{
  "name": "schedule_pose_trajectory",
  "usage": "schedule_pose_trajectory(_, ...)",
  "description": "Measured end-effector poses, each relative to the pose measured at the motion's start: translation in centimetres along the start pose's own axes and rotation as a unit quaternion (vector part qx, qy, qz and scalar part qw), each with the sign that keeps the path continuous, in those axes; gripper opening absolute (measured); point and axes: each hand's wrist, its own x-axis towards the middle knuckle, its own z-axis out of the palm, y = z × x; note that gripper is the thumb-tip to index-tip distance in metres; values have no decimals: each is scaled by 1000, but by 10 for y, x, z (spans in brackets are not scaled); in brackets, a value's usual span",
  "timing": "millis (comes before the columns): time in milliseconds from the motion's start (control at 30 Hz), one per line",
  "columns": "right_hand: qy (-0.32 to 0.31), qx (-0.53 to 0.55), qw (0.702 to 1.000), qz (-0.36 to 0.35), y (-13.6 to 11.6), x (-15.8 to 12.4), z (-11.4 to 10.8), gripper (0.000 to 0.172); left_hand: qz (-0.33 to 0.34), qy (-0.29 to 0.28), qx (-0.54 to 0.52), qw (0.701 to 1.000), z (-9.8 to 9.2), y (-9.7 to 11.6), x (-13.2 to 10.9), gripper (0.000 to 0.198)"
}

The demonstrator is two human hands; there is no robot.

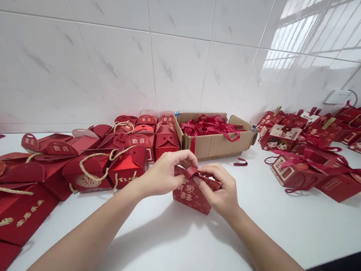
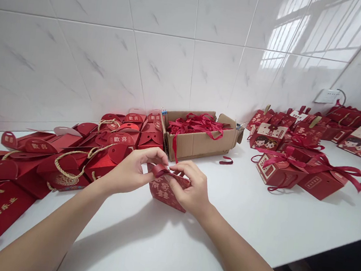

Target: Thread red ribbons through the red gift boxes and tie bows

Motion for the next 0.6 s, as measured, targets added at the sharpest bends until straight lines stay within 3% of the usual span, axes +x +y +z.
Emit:
schedule_pose_trajectory(367, 24, -2, 1000, -6, 0, 1, -2, 7, 11, 2, 31, 999, 4, -2, 1, 31)
schedule_pose_trajectory(600, 32, 6, 999, -24, 1, 1, -1, 6, 33, -8, 170, 985, 0, -1, -1, 25)
